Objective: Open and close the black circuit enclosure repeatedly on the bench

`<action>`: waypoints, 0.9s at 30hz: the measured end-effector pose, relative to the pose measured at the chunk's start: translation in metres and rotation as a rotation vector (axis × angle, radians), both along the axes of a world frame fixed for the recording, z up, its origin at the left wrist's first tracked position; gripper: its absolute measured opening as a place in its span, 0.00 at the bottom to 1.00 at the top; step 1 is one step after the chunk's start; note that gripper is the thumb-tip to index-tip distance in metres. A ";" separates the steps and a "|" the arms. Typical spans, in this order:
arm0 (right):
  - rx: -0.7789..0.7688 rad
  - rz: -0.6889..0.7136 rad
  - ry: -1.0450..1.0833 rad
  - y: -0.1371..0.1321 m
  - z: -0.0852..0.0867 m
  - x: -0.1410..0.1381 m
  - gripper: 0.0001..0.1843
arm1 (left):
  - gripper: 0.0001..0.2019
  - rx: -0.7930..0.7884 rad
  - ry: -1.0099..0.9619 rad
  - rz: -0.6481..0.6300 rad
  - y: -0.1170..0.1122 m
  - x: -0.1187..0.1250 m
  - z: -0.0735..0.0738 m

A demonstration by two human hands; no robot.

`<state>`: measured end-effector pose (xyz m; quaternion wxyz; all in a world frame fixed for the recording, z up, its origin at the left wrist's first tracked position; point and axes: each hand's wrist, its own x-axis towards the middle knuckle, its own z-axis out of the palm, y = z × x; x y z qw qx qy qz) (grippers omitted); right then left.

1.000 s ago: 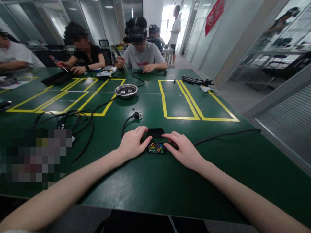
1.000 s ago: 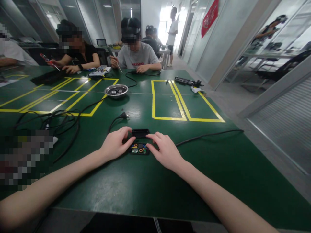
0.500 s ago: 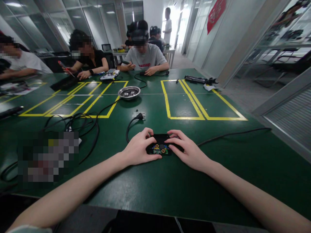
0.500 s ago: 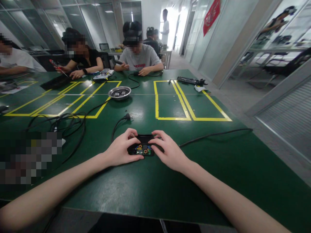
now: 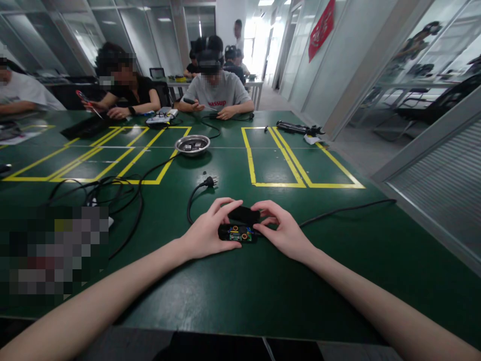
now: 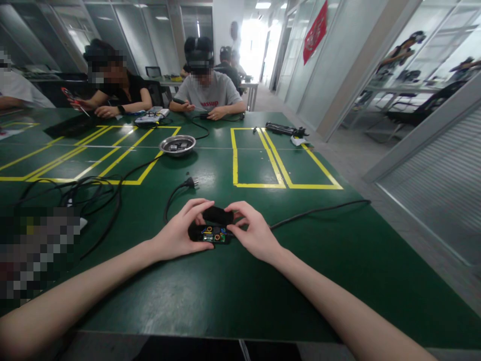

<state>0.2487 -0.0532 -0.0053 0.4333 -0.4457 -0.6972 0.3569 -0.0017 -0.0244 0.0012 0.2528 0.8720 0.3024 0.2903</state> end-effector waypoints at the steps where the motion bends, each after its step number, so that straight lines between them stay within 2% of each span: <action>1: -0.029 0.003 0.015 0.000 0.000 0.000 0.20 | 0.48 -0.017 0.000 0.001 0.000 0.000 0.001; 4: -0.100 0.037 0.061 0.001 0.000 0.000 0.21 | 0.47 -0.045 0.014 0.003 0.000 0.000 0.002; 8: -0.150 0.045 0.081 0.001 -0.001 -0.001 0.18 | 0.40 -0.042 0.026 -0.016 0.001 0.001 0.002; 17: -0.175 -0.023 0.158 0.002 -0.008 -0.004 0.18 | 0.38 -0.023 0.054 0.006 0.000 0.002 0.004; 24: -0.143 0.007 0.123 0.001 -0.004 -0.004 0.16 | 0.36 0.023 0.046 -0.010 0.001 0.002 0.005; 27: -0.092 0.056 0.046 -0.001 0.001 -0.002 0.11 | 0.29 0.037 0.060 0.006 0.001 0.002 0.007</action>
